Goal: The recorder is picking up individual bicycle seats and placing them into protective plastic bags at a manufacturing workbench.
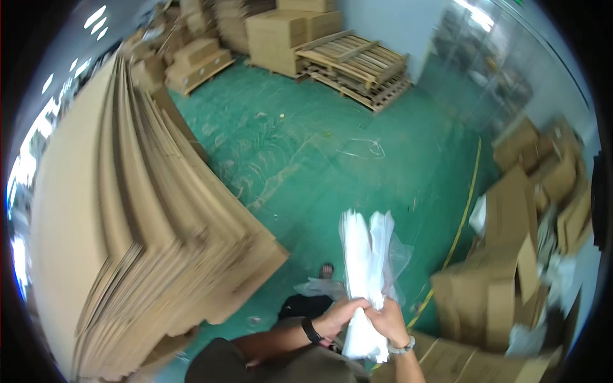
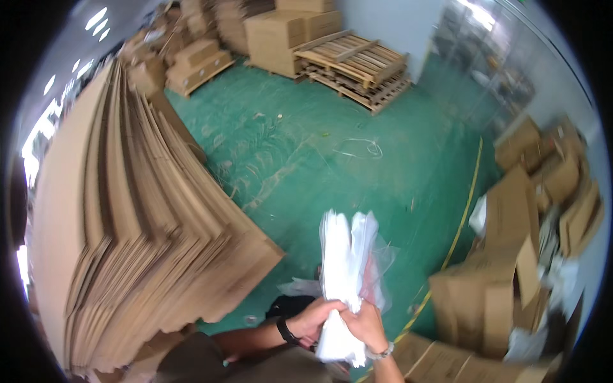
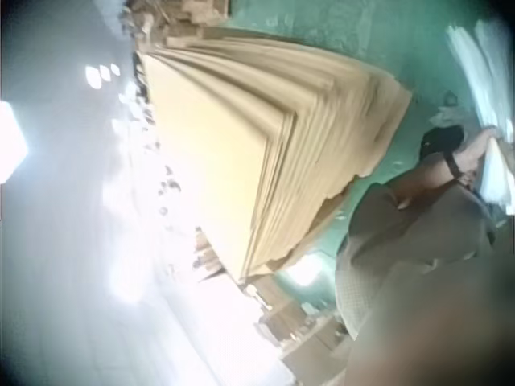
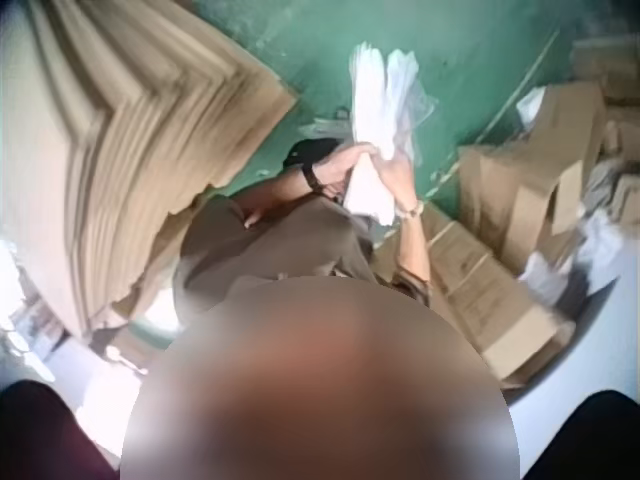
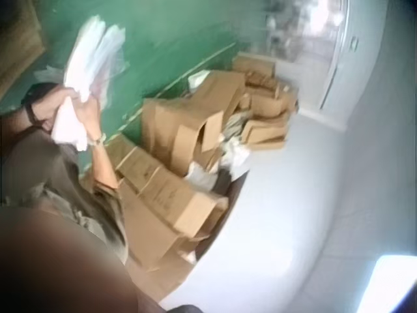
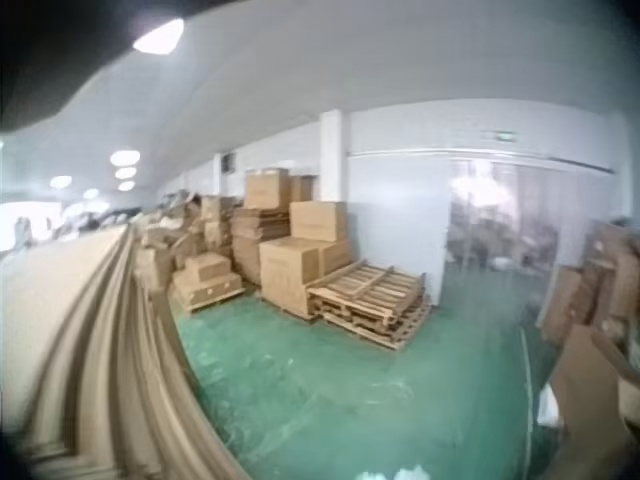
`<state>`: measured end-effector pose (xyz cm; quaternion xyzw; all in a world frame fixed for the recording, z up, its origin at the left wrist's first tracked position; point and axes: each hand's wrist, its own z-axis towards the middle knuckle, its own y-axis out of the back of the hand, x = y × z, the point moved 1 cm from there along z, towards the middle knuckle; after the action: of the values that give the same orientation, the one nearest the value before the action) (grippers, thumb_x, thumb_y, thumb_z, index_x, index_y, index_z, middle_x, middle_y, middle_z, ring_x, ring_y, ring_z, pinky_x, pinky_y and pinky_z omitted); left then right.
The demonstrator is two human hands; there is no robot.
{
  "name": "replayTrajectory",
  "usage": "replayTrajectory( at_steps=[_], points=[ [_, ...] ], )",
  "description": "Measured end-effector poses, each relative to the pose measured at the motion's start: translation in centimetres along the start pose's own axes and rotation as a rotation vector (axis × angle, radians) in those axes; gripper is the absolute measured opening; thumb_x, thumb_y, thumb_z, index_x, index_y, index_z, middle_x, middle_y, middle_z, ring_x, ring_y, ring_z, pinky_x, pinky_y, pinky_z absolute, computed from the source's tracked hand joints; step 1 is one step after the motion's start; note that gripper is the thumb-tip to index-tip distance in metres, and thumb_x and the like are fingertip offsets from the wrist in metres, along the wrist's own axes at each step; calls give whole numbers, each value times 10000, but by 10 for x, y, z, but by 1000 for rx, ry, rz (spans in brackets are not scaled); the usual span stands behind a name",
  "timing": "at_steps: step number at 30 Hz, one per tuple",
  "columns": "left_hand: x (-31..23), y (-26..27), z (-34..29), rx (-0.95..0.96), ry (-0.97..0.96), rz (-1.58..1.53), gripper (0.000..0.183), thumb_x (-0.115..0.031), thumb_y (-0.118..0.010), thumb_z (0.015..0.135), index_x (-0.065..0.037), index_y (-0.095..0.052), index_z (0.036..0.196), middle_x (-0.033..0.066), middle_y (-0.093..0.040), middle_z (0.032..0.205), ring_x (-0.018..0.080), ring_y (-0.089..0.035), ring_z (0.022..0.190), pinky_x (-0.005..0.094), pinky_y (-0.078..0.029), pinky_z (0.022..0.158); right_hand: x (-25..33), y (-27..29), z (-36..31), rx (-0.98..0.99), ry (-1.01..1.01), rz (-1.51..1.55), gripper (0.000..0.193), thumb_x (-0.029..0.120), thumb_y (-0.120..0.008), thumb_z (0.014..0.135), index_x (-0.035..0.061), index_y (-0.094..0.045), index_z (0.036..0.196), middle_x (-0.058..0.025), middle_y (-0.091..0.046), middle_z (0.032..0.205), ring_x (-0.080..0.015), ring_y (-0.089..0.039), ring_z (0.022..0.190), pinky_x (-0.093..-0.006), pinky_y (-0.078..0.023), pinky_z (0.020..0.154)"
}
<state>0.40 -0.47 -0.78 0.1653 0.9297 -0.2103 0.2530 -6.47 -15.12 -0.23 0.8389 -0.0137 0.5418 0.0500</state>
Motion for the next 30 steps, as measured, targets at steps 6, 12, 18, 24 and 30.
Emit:
replayTrajectory(
  at_steps=[6,12,18,24,30],
  points=[
    [-280,-192,361,288,-331,-161,345,-187,-582,827,34,-667,1078,79,-684,1010,149,-633,882,285,-493,779,68,343,325,-311,209,-364,262,171,-643,863,-23,-677,1035,-179,-720,878,-246,-707,827,-381,-523,715],
    [-488,-142,434,179,-464,-147,356,-179,-589,822,42,-654,1094,78,-670,1002,155,-608,918,291,-485,802,198,375,522,-172,47,-407,267,160,-653,861,-22,-667,1055,-174,-716,888,-222,-691,832,-370,-525,730],
    [-657,-35,528,-101,-258,-688,324,-207,-568,889,35,-644,1089,98,-676,1012,192,-647,905,342,-520,816,289,349,805,366,167,-544,344,215,-646,849,27,-661,1137,-204,-705,1031,-338,-691,954,-395,-538,826],
    [-793,119,588,-360,-387,-996,425,-192,-544,877,43,-541,1231,141,-642,1132,255,-636,1025,374,-499,942,400,230,1039,763,155,-669,412,339,-604,843,102,-667,1174,-218,-696,1039,-402,-662,986,-464,-515,866],
    [-885,300,616,-540,-475,-1244,409,-176,-525,913,67,-533,1242,142,-631,1168,251,-626,1072,381,-496,959,466,60,1217,1055,135,-811,419,340,-606,825,90,-676,1154,-223,-705,960,-411,-675,931,-480,-518,832]
  ],
)
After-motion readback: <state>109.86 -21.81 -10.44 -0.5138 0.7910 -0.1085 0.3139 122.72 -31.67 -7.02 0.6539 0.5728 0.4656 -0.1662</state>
